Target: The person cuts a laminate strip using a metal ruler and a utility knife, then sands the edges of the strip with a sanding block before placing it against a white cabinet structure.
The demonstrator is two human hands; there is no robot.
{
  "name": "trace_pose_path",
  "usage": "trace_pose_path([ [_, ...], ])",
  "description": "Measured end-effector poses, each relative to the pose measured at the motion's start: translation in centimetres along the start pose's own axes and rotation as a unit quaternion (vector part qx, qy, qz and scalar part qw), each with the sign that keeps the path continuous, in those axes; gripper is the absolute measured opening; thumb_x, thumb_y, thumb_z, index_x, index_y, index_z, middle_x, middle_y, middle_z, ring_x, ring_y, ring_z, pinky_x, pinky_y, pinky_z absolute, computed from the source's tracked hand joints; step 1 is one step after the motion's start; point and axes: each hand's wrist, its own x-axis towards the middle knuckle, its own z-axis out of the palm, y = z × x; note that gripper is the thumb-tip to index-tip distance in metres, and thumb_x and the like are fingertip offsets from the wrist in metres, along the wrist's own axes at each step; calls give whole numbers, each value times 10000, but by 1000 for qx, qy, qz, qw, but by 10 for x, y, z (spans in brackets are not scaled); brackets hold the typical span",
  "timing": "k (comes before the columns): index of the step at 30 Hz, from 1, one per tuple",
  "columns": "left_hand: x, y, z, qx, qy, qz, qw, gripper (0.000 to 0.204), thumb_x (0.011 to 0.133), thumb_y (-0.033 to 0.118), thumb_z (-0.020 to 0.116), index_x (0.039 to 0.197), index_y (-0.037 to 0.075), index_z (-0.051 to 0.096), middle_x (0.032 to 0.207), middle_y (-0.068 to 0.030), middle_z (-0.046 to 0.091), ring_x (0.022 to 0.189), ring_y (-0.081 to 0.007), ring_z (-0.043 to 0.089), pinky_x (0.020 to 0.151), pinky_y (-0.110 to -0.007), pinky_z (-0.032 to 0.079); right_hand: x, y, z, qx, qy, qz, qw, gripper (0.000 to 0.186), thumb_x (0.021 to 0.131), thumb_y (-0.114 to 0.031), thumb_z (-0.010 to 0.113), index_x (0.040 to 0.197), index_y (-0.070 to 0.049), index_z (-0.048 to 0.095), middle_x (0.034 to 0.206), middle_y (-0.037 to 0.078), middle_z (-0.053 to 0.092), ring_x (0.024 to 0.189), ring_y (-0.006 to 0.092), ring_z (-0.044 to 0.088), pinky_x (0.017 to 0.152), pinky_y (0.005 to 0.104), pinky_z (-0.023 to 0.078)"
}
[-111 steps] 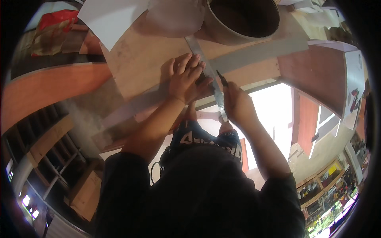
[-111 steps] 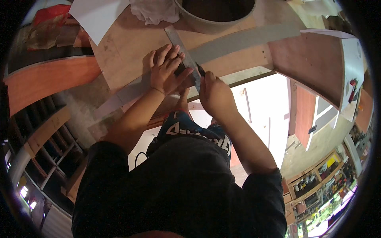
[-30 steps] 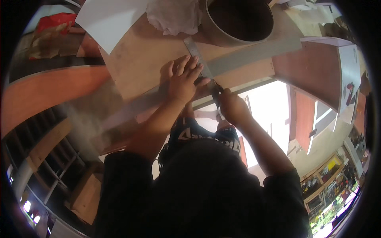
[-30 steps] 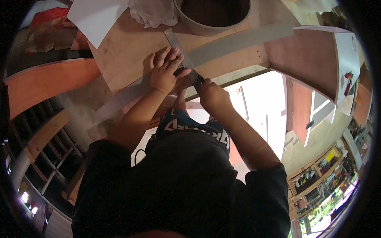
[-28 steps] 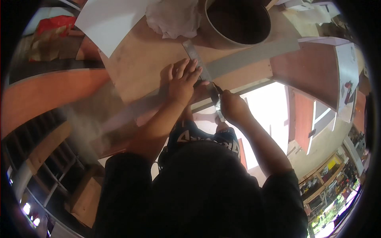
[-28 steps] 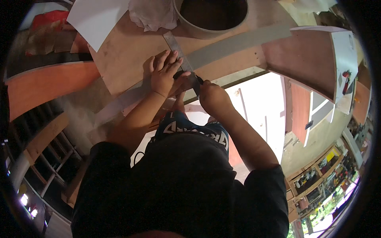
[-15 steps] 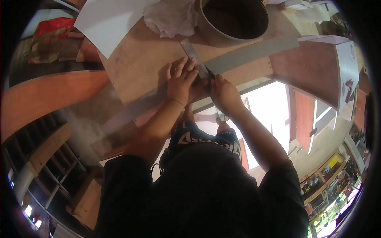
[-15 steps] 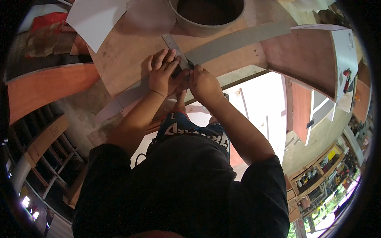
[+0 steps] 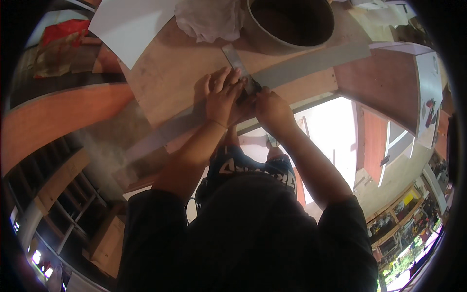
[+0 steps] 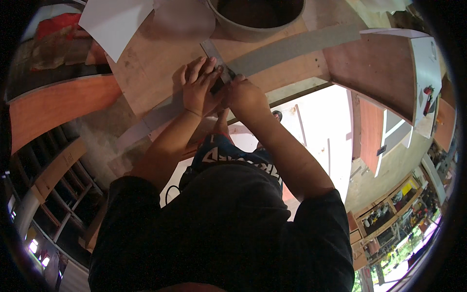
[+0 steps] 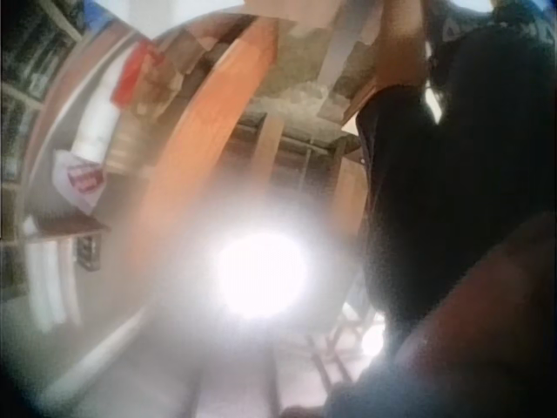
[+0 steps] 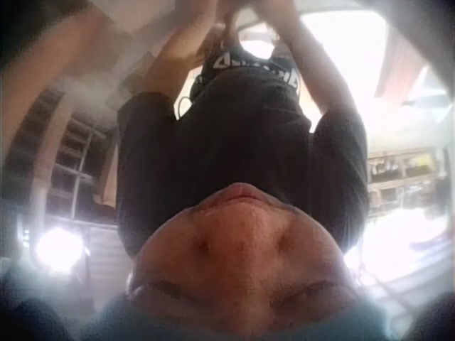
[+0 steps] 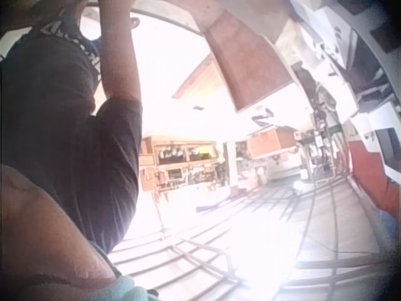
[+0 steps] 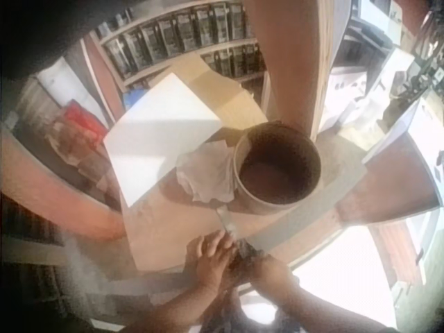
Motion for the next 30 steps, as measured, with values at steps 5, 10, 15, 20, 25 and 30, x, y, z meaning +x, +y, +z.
trace_pose_path([
  [5, -4, -1, 3, -10, 4, -2, 1000, 445, 826, 477, 739, 1157, 181, 719, 1442, 11, 583, 1386, -233, 454, 1151, -548, 223, 0, -13, -20, -52, -95, 20, 994, 252, 937, -190, 552, 1015, 50, 544, 880, 241, 685, 830, 403, 704, 734, 472, 578],
  [10, -4, -5, 5, 17, 4, 11, 1000, 467, 830, 486, 737, 1177, 173, 718, 1440, 9, 585, 1365, -248, 471, 1138, -544, 246, -39, 5, -4, -31, -136, 133, 981, 237, 971, -173, 507, 1016, 59, 523, 840, 270, 688, 786, 440, 706, 684, 500, 577],
  [15, -4, 9, 1, 31, 9, 32, 999, 460, 836, 476, 735, 1172, 162, 725, 1442, -2, 583, 1368, -246, 463, 1137, -548, 242, -53, 11, -20, -36, -133, 113, 984, 234, 993, -195, 491, 986, 36, 528, 799, 274, 674, 748, 434, 694, 660, 513, 559],
  [20, -1, 9, -2, 18, 17, 22, 999, 480, 817, 476, 748, 1168, 150, 721, 1418, -15, 595, 1369, -254, 459, 1145, -563, 238, -80, 23, -27, 128, -14, 183, 975, 325, 942, -299, 617, 974, 15, 539, 713, 248, 635, 710, 449, 659, 650, 513, 510],
  [25, 4, 3, -9, -23, 25, 36, 999, 505, 774, 392, 783, 1179, 103, 696, 1375, -68, 611, 1354, -304, 465, 1144, -532, 295, -77, 32, -1, 103, -5, 230, 968, 488, 815, -356, 776, 1032, 31, 572, 759, 230, 654, 741, 435, 663, 696, 474, 519],
  [30, 0, 6, -15, -114, 25, 20, 993, 545, 763, 257, 776, 1245, 45, 638, 1368, -125, 598, 1324, -351, 469, 1103, -477, 373, -61, 22, 10, 245, -41, 256, 934, 474, 823, -260, 739, 1161, 30, 575, 951, 271, 698, 929, 436, 688, 797, 477, 528],
])
